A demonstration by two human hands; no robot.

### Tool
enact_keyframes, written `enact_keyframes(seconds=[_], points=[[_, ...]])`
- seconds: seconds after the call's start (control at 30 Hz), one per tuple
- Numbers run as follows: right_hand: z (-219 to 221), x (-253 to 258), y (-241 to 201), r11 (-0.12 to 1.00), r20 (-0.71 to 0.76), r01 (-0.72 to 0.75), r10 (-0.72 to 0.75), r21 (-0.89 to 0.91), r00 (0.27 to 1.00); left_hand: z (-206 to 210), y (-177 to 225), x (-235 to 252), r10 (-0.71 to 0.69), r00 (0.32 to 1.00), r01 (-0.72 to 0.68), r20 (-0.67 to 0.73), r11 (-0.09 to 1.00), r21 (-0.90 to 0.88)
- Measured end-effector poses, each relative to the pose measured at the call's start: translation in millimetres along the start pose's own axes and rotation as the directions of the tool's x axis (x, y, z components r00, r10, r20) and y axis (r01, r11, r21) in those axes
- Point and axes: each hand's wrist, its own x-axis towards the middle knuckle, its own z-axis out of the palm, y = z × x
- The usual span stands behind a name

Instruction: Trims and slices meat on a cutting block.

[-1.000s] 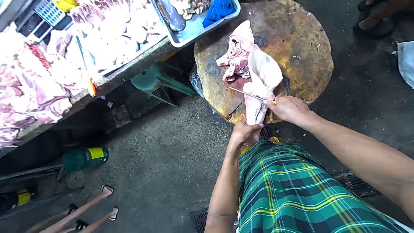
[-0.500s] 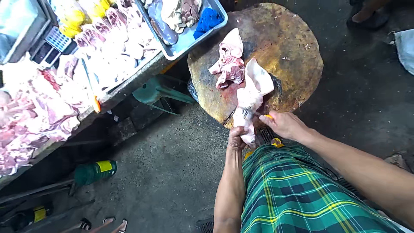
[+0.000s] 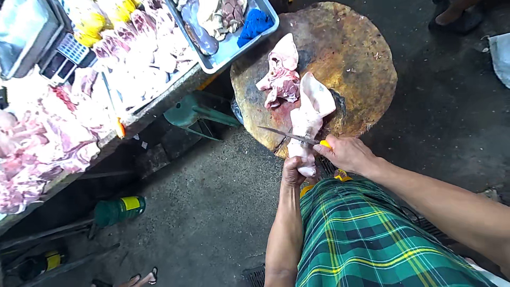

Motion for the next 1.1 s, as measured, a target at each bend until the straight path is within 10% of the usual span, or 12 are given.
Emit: enact_keyframes(seconds=[0.13, 0.27, 1.1], points=[[-10.2, 21.0, 11.8, 0.981, 0.094, -0.18, 0.173, 0.075, 0.98, 3.3, -1.2, 1.6, 0.004, 1.0, -0.003, 0.013, 0.995, -0.096], [-3.6, 3.4, -5.1, 0.999, -0.021, -0.008, 0.009, 0.045, 1.0, 0.9, -0.9, 3.1, 0.04, 0.997, -0.031, 0.06, 0.988, -0.15], [15.8, 5.3, -2.8, 0.977, 0.023, -0.119, 0.117, 0.175, 0.993, -20.3, 6.3, 6.6, 0.079, 0.984, -0.047, 0.157, 0.979, -0.2]])
